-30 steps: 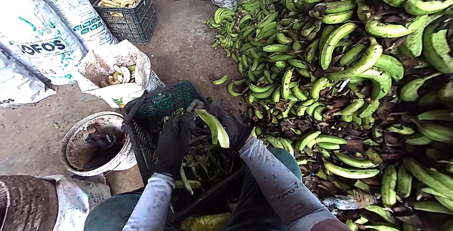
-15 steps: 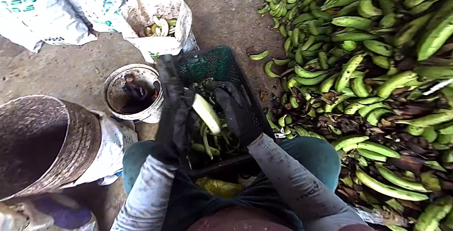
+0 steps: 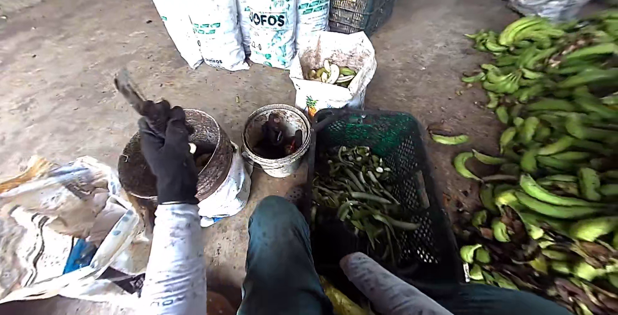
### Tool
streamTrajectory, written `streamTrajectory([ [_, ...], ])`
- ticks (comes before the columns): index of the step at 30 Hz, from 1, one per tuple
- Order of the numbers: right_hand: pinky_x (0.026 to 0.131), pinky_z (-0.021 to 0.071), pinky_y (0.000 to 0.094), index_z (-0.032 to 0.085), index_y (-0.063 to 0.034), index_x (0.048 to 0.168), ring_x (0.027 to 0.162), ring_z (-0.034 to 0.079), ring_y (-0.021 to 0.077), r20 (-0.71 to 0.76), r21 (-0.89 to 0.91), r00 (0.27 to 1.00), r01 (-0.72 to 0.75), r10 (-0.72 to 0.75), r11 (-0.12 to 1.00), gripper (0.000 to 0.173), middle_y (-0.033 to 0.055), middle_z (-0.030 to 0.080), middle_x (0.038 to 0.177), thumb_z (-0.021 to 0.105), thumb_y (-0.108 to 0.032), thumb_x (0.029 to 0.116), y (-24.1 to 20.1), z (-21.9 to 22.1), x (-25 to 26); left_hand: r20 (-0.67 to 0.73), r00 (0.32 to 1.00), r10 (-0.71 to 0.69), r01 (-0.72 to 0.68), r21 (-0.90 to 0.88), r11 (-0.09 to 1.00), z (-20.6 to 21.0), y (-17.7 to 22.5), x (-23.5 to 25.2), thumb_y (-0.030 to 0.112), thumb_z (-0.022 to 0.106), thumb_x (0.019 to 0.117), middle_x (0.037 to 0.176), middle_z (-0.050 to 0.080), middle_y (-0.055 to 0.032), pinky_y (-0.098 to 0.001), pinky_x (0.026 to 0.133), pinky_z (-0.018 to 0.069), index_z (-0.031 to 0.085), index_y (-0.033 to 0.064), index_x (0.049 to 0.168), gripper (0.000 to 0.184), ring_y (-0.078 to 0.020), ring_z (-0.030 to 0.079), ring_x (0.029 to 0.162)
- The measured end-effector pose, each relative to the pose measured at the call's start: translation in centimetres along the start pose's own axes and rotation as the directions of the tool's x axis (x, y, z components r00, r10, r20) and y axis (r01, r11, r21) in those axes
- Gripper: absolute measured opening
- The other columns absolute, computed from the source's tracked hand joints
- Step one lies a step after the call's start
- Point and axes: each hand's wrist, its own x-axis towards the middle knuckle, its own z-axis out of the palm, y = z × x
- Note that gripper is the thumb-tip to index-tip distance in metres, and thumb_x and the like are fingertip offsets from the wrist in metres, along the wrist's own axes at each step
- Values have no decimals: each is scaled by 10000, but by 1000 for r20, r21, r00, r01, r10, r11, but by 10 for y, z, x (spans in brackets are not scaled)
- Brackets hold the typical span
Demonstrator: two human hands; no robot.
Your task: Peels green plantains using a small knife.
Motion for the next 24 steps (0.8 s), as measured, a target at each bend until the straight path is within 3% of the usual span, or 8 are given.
streamTrajectory([
  [5,1093,386,661,452,-96,1522,1394,430,474,-3,8,999,-43,43,999,590,273,448,1516,548,-391,1020,0,-23,-19,214,969,-126,159,-142,977,90,22,-45,462,539,1043,1068,666,-13,-326,704,585,500,148,1438,507,-112,651,793],
  [9,1033,376,738,512,-152,1458,1276,522,500,-40,-154,995,82,-89,985,574,234,613,1336,625,-412,959,32,-64,-26,502,852,-146,326,-291,899,153,20,-90,517,314,1086,890,628,-44,-337,661,558,497,118,1379,528,-149,614,710],
  [12,994,465,635,583,-124,1386,1162,624,372,-206,132,972,146,-117,980,580,180,659,1248,710,-405,894,75,-118,-47,606,784,-134,369,-281,886,175,36,-123,380,313,1109,909,634,-42,-286,660,547,507,48,1348,453,-126,612,726],
  [14,946,557,487,586,-90,1358,1086,667,237,-365,522,926,287,-93,804,561,122,672,1218,753,-332,880,98,-154,-71,663,746,-57,326,-289,900,181,39,-141,363,348,1095,970,643,-57,-278,695,549,462,18,1420,487,-126,618,777],
  [16,950,566,379,513,-56,1429,1097,657,165,-499,729,866,443,-37,523,605,99,652,1260,726,-253,898,114,-182,-95,698,715,-30,312,-280,908,188,45,-163,328,377,1098,966,651,-65,-289,738,580,460,-32,1403,479,-128,649,804],
  [19,732,554,265,496,-89,1391,872,647,104,-671,733,738,644,71,219,443,48,673,1086,601,-243,989,135,-200,-109,803,587,-102,400,-178,899,199,49,-205,303,380,1107,911,650,-45,-286,680,578,476,-21,1417,458,-123,645,739],
  [21,708,571,280,527,-113,1354,842,664,132,-741,671,657,729,139,134,363,59,685,1052,555,-246,1017,143,-203,-110,866,479,-146,445,-96,890,203,45,-230,335,343,1101,886,634,-29,-284,636,564,471,19,1455,492,-121,622,703],
  [24,704,582,291,465,-136,1442,855,678,158,-792,602,581,795,190,78,448,75,683,1085,529,-270,1020,151,-201,-106,876,481,-19,503,-258,825,210,57,-246,410,365,1086,742,590,19,-288,596,558,500,21,1378,504,-108,586,611],
])
